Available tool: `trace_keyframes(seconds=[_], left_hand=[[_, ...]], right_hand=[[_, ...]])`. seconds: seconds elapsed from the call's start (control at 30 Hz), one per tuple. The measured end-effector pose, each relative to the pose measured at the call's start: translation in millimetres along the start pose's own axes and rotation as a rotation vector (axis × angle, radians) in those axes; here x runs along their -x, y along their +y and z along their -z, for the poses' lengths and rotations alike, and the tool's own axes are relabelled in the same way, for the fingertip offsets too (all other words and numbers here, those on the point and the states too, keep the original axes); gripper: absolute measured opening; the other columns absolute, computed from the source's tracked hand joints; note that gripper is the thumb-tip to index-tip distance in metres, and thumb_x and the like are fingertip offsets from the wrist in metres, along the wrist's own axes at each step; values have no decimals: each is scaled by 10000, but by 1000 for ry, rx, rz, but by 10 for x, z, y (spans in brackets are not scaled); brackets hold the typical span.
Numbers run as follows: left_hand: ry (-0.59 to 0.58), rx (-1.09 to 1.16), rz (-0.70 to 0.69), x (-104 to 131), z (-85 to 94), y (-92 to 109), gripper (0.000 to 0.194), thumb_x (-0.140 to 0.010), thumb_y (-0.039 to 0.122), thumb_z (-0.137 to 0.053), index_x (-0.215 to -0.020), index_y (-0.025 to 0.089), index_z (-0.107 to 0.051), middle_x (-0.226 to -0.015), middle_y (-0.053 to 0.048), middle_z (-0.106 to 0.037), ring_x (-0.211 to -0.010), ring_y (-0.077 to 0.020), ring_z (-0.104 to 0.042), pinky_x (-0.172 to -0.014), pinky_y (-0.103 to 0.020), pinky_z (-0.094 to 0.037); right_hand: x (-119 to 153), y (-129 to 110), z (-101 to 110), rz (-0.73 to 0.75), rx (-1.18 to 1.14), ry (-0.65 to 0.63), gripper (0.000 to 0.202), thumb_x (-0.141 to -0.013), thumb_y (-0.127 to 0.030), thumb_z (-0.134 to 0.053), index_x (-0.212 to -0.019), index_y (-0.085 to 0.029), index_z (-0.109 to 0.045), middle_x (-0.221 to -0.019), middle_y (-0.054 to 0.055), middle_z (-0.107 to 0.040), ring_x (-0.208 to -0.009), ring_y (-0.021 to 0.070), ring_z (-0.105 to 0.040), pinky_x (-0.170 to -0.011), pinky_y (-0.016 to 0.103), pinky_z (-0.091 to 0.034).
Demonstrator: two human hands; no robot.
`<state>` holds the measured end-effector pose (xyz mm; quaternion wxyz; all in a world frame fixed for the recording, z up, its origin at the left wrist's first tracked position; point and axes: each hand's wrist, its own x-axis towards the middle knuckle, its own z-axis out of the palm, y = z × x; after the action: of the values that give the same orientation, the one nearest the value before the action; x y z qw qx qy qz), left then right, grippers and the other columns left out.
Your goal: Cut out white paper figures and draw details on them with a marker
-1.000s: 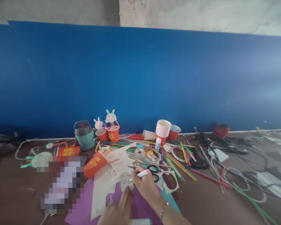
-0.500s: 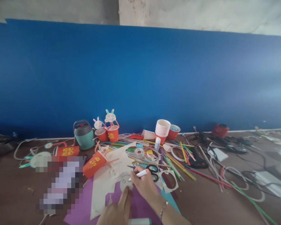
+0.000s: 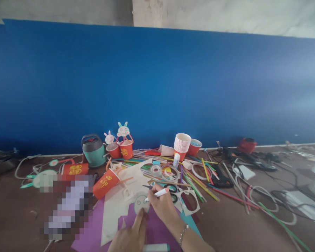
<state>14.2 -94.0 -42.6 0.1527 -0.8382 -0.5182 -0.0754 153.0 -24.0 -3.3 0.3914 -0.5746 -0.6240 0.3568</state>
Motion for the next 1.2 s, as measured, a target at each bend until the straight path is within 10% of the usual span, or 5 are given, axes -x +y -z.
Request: trace_keyframes(seconds=[1.2], left_hand=[[49, 15, -9, 6, -47, -9, 355, -829, 187, -545, -1162, 217, -665, -1173, -151, -644, -728, -246, -670, -644, -412, -563]], right_hand=[[33, -126, 38, -11, 162, -16, 239, -787, -375, -386, -604, -232, -446, -521, -17, -577, -532, 153, -558, -558, 238, -446]])
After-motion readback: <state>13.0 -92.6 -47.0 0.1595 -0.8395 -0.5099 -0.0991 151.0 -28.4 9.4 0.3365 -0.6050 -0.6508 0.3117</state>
